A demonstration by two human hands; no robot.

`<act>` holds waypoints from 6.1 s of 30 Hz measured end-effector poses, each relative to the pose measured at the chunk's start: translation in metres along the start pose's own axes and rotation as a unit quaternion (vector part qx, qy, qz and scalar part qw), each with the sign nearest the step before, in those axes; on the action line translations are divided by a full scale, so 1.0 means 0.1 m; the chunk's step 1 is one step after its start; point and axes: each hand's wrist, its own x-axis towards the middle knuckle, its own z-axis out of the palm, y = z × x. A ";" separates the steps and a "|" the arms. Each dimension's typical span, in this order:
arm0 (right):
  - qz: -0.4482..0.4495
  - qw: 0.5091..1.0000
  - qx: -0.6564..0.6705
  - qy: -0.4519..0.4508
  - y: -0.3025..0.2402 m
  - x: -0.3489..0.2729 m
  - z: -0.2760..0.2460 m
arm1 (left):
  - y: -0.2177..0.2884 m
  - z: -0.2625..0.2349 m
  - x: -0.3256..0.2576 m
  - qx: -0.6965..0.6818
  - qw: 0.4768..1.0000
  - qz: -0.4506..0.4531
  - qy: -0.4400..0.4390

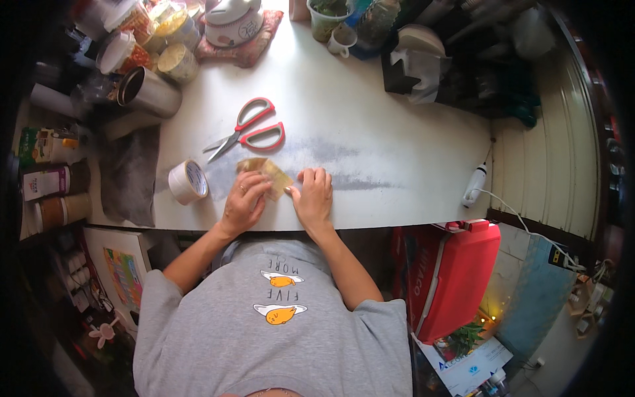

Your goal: The person cuts pieces of tape with scissors and applies them to both sides of a torn banknote.

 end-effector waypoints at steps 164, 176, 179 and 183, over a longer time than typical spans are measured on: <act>-0.204 0.947 0.232 0.089 -1.14 -0.29 -1.35 | 1.43 -1.22 0.74 -0.470 0.815 -0.335 0.046; -0.229 0.943 0.218 0.107 -1.33 -0.35 -1.17 | 1.30 -1.37 0.57 -0.480 0.810 -0.332 0.057; -0.242 0.942 0.203 0.112 -1.40 -0.36 -1.13 | 1.27 -1.42 0.54 -0.481 0.810 -0.328 0.064; -0.278 0.933 0.188 0.128 -1.48 -0.33 -1.09 | 1.22 -1.49 0.51 -0.491 0.803 -0.331 0.066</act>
